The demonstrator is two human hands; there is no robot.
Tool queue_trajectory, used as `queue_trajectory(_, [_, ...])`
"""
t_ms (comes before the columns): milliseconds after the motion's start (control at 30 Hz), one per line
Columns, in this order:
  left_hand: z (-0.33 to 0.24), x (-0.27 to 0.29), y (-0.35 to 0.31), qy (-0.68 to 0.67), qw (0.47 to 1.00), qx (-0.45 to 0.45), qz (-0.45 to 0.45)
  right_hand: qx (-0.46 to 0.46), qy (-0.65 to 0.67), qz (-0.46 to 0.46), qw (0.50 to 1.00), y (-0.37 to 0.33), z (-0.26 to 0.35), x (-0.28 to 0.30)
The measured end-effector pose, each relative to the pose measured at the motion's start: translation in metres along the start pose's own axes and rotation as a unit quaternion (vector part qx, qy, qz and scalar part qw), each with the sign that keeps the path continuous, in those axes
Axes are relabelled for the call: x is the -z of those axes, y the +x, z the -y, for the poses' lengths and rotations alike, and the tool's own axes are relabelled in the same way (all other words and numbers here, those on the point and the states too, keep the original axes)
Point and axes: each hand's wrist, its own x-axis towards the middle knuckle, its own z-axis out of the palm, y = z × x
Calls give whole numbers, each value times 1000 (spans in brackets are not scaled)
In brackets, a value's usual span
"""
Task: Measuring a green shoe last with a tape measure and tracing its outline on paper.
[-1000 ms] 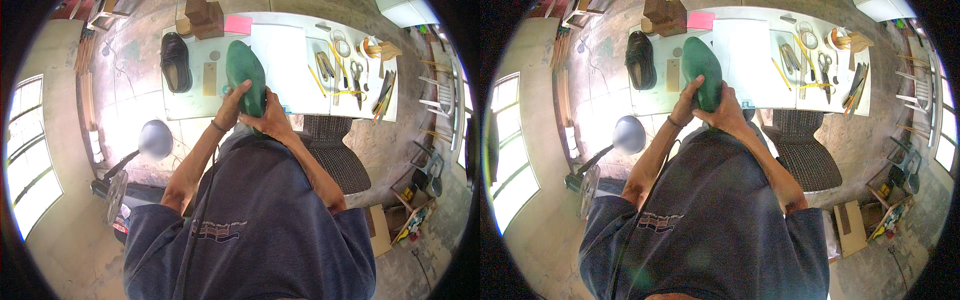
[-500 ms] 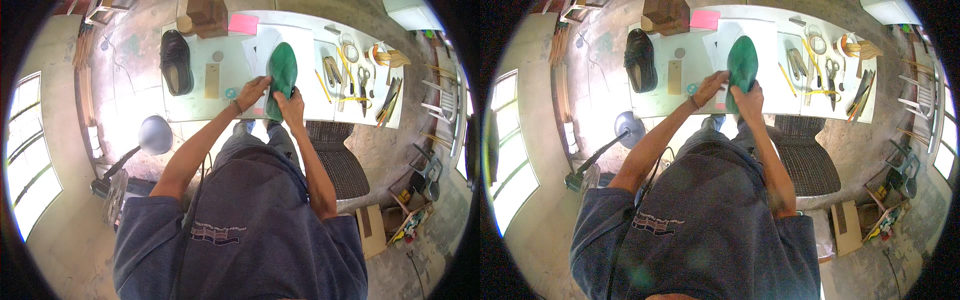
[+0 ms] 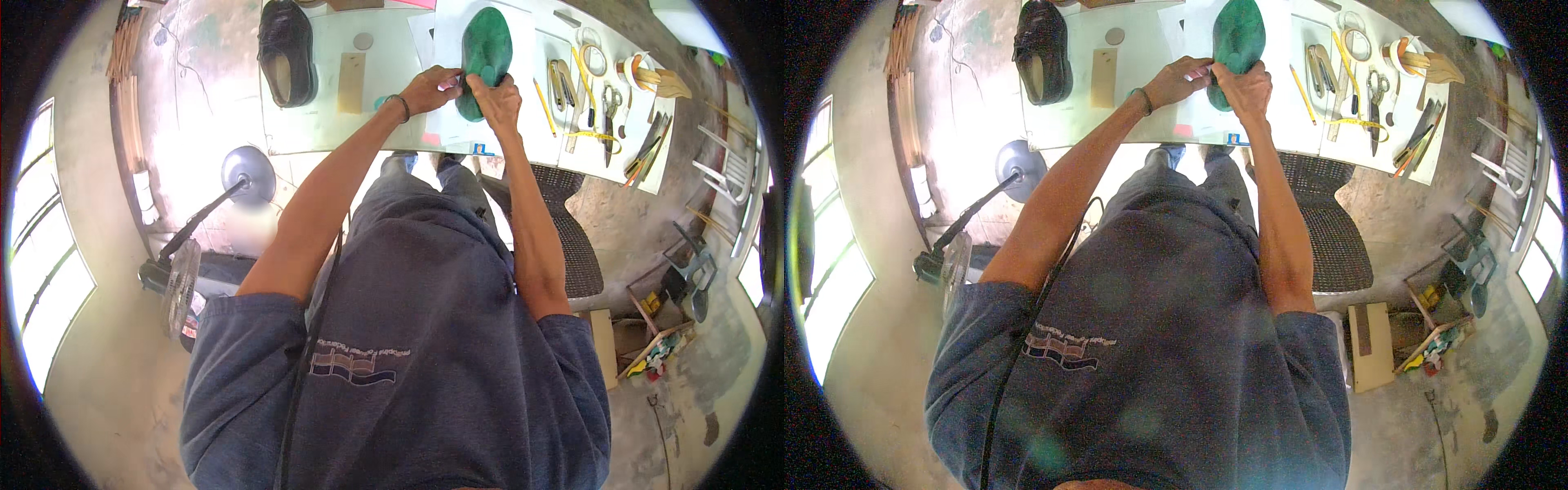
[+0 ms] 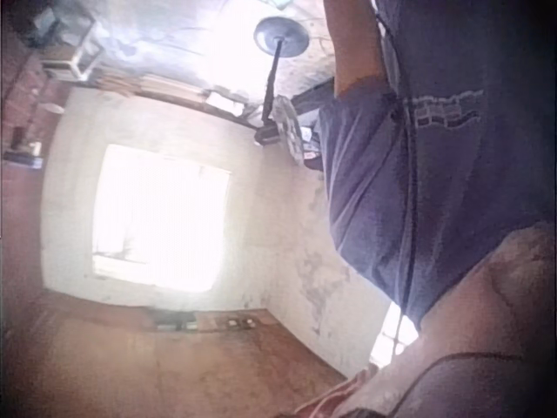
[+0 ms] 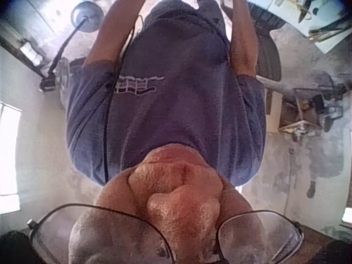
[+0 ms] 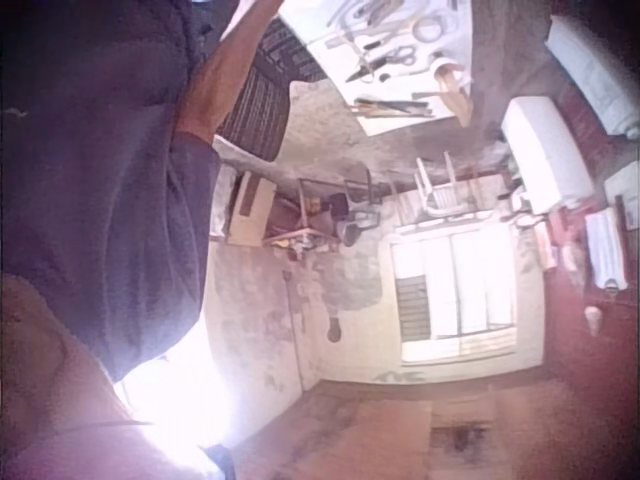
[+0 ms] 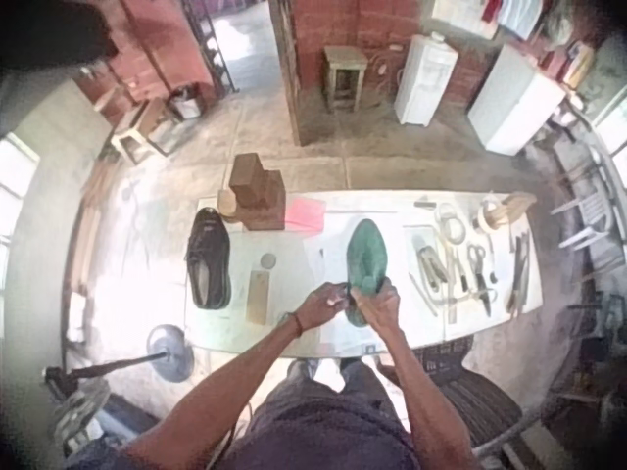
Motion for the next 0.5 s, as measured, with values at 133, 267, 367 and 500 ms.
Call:
queue_trajectory(133, [3,-3,4,24,999,0,24,11,-63,-28,998,7,-9,-4])
queue_trajectory(267, [2,-5,1,-37,999,21,34,-1,-131,-14,991,21,-11,1])
queue_trajectory(367, [-3,-4,1,-14,999,22,44,0,-56,66,996,25,-19,8])
queue_trajectory(500, [7,-7,0,-44,998,-20,27,21,-23,72,997,15,-14,13])
